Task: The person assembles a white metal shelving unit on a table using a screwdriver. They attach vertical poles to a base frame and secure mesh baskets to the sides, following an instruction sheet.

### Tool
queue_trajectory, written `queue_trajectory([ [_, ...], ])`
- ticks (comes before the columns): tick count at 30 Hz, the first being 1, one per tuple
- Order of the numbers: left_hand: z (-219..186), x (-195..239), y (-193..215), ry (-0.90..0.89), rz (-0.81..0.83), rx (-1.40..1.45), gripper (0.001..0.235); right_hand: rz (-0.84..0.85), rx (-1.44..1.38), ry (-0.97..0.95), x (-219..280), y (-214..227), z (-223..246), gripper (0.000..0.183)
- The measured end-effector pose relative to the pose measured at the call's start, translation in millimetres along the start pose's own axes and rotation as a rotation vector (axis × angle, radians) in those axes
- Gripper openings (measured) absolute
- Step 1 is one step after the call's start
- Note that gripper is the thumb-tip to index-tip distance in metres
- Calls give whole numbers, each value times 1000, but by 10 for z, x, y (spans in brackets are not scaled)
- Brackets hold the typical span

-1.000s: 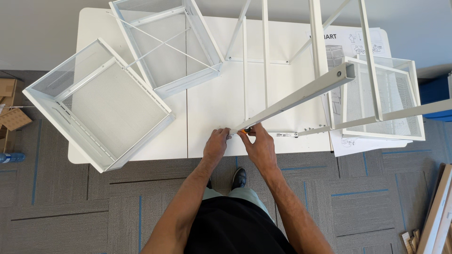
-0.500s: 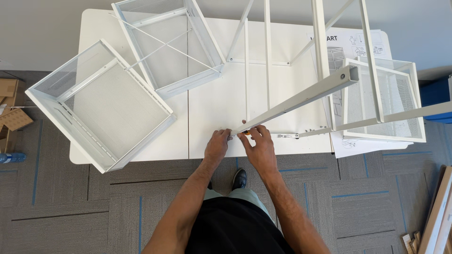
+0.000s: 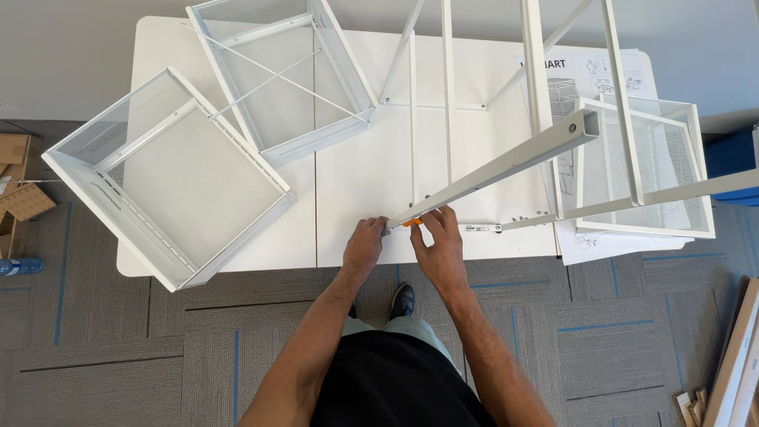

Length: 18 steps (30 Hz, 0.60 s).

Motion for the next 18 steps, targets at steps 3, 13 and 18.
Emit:
queue_trajectory([
  [3,42,-3,-45,-18,-11,22,26,-20,15,-13,57,-49,-37,31],
  [13,-18,30,26,-24,-14,-15,25,-22,-85,-64,125,-128,-307,31],
  [18,1,24,22,-12,-1,52,27,-26,-49,-100,59,-17,-21,24],
])
Point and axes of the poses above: each hand's wrist, its own x-axis away from the middle knuckle, its own y-axis out of the back of the hand, z = x × y, the point moved 2 cm from there along -x, towards the middle knuckle, and after that the axes turned 12 degrees about y, right-handed, at the moved point
